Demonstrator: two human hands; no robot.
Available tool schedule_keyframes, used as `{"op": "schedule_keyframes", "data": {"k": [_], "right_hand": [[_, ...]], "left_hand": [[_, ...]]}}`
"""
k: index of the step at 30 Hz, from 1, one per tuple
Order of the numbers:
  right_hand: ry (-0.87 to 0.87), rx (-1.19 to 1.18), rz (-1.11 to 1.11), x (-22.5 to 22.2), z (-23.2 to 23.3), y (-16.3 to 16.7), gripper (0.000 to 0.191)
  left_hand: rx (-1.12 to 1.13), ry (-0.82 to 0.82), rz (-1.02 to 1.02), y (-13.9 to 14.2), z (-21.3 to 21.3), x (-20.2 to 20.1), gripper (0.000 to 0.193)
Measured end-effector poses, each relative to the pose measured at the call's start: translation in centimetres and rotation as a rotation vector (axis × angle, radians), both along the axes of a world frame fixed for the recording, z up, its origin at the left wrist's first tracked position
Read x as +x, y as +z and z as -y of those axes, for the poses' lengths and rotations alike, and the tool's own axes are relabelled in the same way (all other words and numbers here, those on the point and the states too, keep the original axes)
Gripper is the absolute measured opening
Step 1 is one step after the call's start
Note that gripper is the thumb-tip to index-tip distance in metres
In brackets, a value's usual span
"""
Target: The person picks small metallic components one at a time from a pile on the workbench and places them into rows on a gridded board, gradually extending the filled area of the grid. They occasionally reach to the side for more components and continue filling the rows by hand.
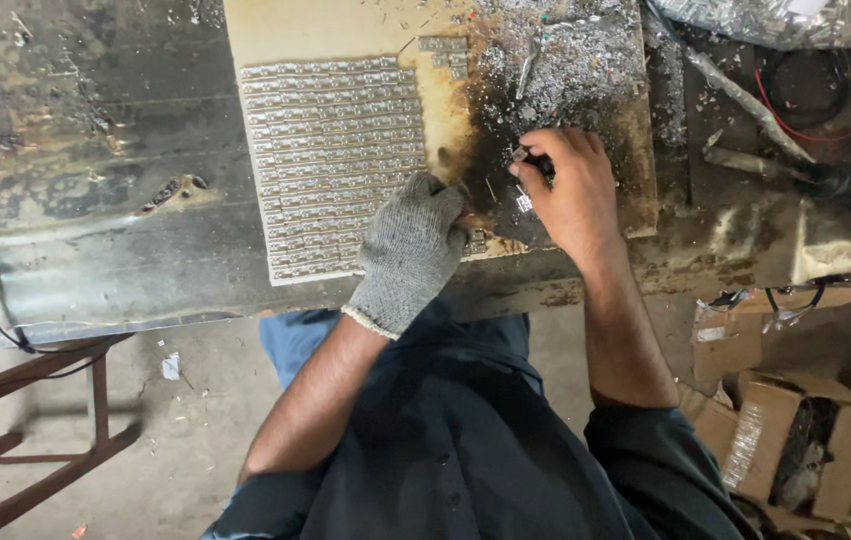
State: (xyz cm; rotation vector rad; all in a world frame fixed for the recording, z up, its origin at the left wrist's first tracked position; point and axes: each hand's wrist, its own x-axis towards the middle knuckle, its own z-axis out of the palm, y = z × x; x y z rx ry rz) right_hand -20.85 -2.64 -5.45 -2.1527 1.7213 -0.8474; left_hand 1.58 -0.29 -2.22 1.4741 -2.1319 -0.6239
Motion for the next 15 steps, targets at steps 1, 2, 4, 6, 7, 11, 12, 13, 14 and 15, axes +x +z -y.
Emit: {"op": "schedule_keyframes", "data": {"k": [1, 2, 4, 6, 7, 11, 12, 13, 14, 15], "right_hand": [[-0.001, 0.0, -0.009, -0.1, 0.0, 0.0, 0.022], [0.003, -0.017, -0.017, -0.2, 0.1, 0.1, 0.022], [0.013, -0.053, -0.035, -0.3, 0.3, 0.3, 0.024], [0.007, -0.018, 0.005, -0.4, 0.6, 0.5, 0.027], [0.007, 0.001, 0.025, -0.5, 0.7, 0.5, 0.029], [0.009, 0.029, 0.112, 0.0, 0.5, 0.9, 0.025], [0.008, 0.043, 0.173, 0.2, 0.1, 1.1, 0.024], [0.006, 0.058, 0.236, 0.6, -0.3, 1.2, 0.023], [0.039, 0.078, 0.243, 0.9, -0.8, 1.4, 0.021], [0.072, 0.095, 0.251, 1.1, -1.3, 1.6, 0.019]], "left_hand": [[0.038, -0.003, 0.046, -0.1, 0.1, -0.1, 0.025], [0.076, -0.005, 0.092, -0.1, 0.2, -0.1, 0.026], [0.094, -0.017, 0.102, 0.2, 0.2, 0.0, 0.02], [0.084, -0.024, 0.096, 0.8, 0.0, 0.2, 0.02], [0.064, -0.025, 0.083, 1.3, -0.2, 0.3, 0.022], [0.182, 0.071, -0.005, 3.5, -0.9, 0.8, 0.02], [0.138, 0.093, -0.047, 4.2, -1.1, 1.2, 0.023], [0.094, 0.115, -0.088, 4.8, -1.4, 1.8, 0.026], [0.051, 0.137, -0.13, 5.4, -1.6, 2.4, 0.029], [0.0, 0.131, -0.145, 5.9, -1.7, 3.0, 0.028]]}}
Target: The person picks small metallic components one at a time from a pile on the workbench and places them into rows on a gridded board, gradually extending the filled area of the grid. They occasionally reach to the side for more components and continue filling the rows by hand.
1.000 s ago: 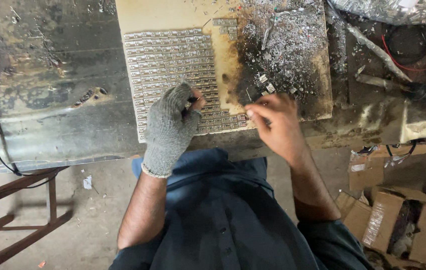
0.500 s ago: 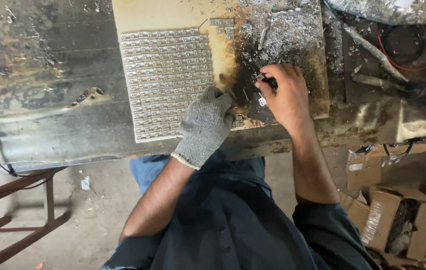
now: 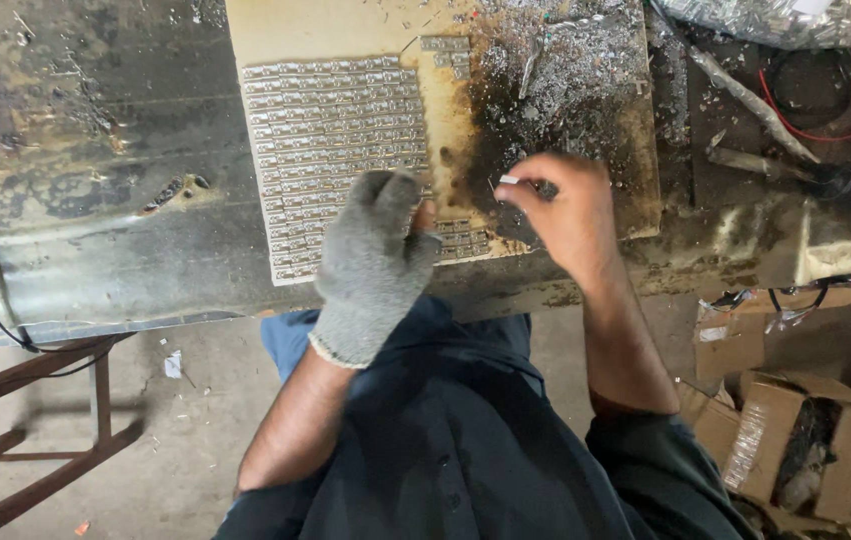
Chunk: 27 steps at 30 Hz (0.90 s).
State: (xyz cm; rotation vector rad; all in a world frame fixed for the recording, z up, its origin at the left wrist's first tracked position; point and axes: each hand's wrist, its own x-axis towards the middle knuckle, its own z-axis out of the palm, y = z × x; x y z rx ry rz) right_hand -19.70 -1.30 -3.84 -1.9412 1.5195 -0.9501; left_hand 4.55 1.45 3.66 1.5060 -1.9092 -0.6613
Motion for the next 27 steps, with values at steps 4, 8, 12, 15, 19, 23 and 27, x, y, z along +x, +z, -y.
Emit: {"op": "schedule_keyframes", "data": {"k": [4, 8, 12, 15, 19, 23, 27], "right_hand": [[0.021, -0.019, -0.063, 0.9, -2.0, 0.9, 0.027], [-0.025, -0.135, -0.173, 0.5, -2.7, 1.5, 0.015], [-0.082, -0.13, -0.151, 0.2, -3.0, 1.4, 0.006], [-0.08, -0.196, -0.174, 0.8, -3.5, 0.9, 0.009], [-0.032, -0.092, -0.149, 1.8, -3.5, 0.3, 0.008], [-0.015, -0.081, -0.218, 2.4, -3.7, -0.1, 0.004], [-0.01, -0.137, -0.343, 2.8, -4.1, -0.7, 0.005]], "left_hand": [[-0.127, 0.013, -0.045, 0.9, -0.3, 1.7, 0.024], [-0.187, 0.041, -0.083, 0.6, -0.5, 2.1, 0.02], [-0.071, 0.081, -0.106, 0.2, -0.7, 2.1, 0.017], [-0.125, 0.062, -0.088, 0.1, -0.9, 2.0, 0.018], [-0.158, 0.044, -0.091, -0.2, -1.0, 1.9, 0.02], [-0.16, 0.03, -0.087, -0.7, -1.1, 1.9, 0.018], [-0.131, 0.024, -0.062, -1.1, -1.1, 1.9, 0.02]]}}
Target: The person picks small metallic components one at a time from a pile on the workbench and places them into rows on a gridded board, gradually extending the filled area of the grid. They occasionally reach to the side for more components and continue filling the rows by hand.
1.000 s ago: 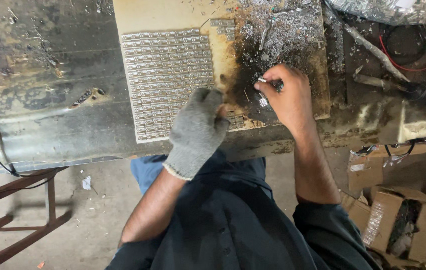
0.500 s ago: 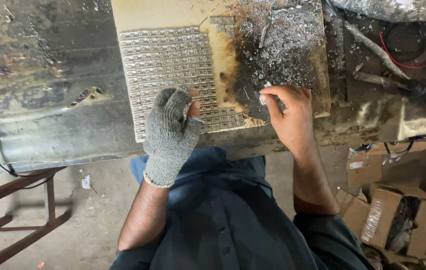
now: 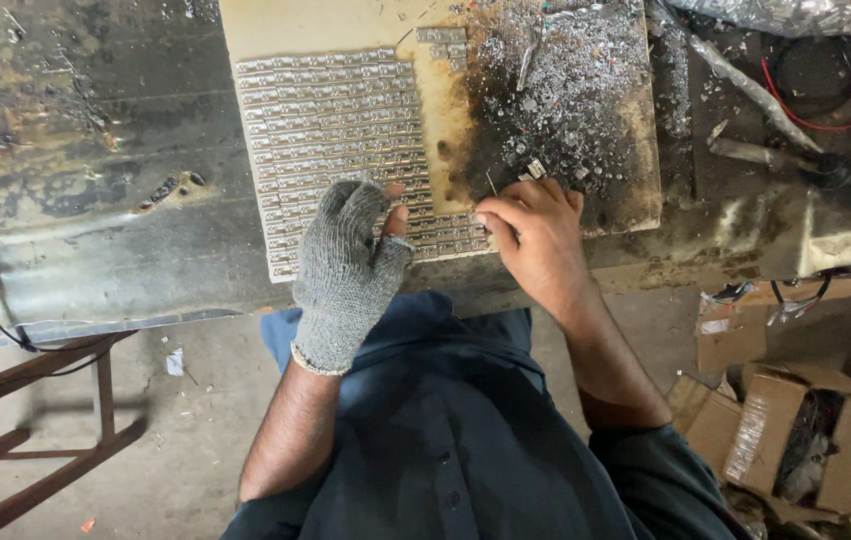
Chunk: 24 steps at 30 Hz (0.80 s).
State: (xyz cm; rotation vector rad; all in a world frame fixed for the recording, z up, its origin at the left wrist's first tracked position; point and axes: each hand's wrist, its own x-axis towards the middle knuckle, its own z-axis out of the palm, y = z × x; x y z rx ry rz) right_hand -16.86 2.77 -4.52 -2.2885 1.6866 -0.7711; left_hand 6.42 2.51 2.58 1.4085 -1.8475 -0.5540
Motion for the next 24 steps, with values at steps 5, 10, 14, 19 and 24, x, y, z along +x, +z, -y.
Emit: {"op": "schedule_keyframes", "data": {"k": [5, 10, 14, 19, 24], "right_hand": [[-0.038, -0.13, 0.195, -1.6, 0.3, -0.6, 0.011], [-0.195, -0.08, 0.112, -5.7, 0.6, 0.4, 0.014], [-0.135, -0.053, 0.03, -5.9, 1.7, 0.3, 0.022], [-0.118, -0.042, -0.01, -5.2, 2.7, -0.6, 0.018], [-0.067, 0.048, 0.078, -5.8, 3.3, -0.8, 0.013]], "left_hand": [[-0.084, -0.019, -0.011, 0.0, 0.3, 0.0, 0.021], [0.159, -0.099, 0.11, -0.7, 2.3, -2.4, 0.019], [0.292, -0.311, 0.281, -2.4, 3.3, -7.4, 0.034], [0.008, -0.275, 0.329, -4.6, 4.1, -10.8, 0.032], [0.098, -0.296, 0.31, -6.2, 4.9, -11.2, 0.027]]}}
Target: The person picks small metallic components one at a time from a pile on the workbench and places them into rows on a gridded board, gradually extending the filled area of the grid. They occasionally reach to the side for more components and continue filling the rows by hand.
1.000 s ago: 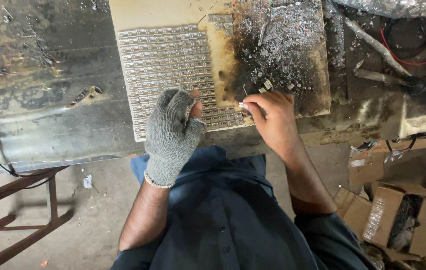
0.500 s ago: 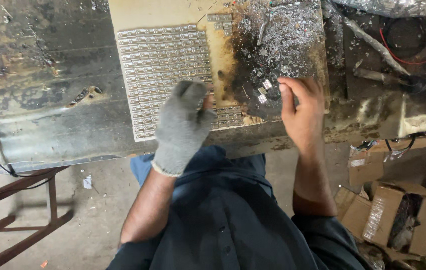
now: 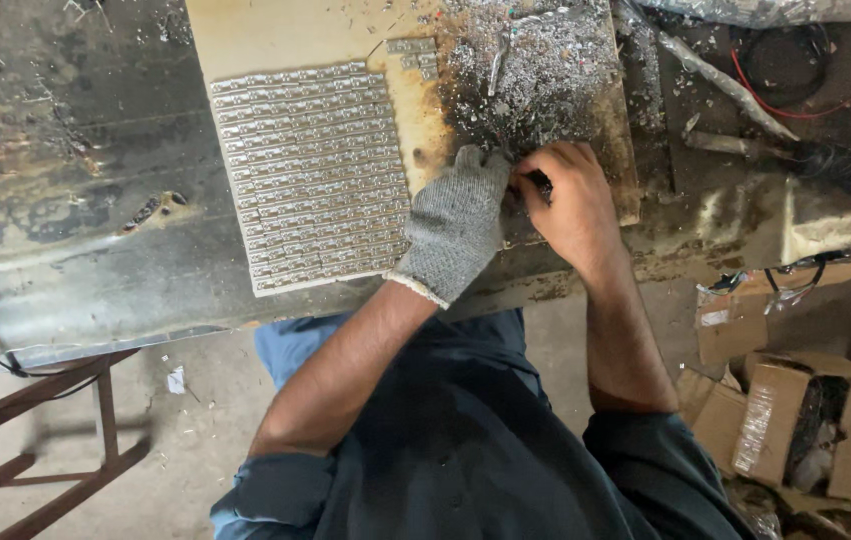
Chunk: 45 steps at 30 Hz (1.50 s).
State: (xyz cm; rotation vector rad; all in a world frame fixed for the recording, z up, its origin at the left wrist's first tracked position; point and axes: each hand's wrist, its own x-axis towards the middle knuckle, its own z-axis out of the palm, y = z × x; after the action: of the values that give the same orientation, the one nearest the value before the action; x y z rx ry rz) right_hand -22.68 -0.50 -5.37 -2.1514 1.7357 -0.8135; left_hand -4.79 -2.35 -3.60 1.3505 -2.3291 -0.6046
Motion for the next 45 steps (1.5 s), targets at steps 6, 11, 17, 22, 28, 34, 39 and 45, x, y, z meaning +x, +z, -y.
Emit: {"op": "schedule_keyframes", "data": {"k": [6, 11, 17, 22, 28, 34, 39, 45], "right_hand": [[0.063, -0.051, -0.024, 0.4, 0.3, 0.7, 0.022], [-0.044, 0.049, 0.246, 1.0, 0.1, 1.8, 0.017], [0.127, -0.07, 0.263, 3.0, -1.4, 2.9, 0.011], [0.175, 0.045, 0.308, 5.1, -1.3, 3.3, 0.014], [0.183, 0.049, 0.247, 5.8, -0.5, 2.2, 0.011], [0.174, 0.005, 0.039, 5.9, -0.8, 0.9, 0.008], [0.157, -0.06, -0.029, 6.8, -0.9, 0.3, 0.009], [0.027, -0.139, 0.109, 5.3, -1.1, 0.8, 0.014]], "left_hand": [[-0.097, 0.001, -0.001, 0.2, 0.9, -0.1, 0.031], [0.105, 0.098, -0.04, 2.1, 1.0, 2.4, 0.025], [0.128, 0.211, -0.491, 4.3, 0.0, 8.5, 0.011], [-0.035, 0.2, -0.244, 3.8, -1.0, 10.2, 0.013], [0.095, 0.208, -0.019, 2.4, -1.6, 7.9, 0.026], [0.083, 0.178, 0.046, 2.8, -1.5, 8.1, 0.029], [0.122, 0.27, -0.041, 4.3, -2.3, 8.7, 0.027], [-0.052, 0.37, -0.206, 6.8, -3.6, 11.6, 0.022]]}}
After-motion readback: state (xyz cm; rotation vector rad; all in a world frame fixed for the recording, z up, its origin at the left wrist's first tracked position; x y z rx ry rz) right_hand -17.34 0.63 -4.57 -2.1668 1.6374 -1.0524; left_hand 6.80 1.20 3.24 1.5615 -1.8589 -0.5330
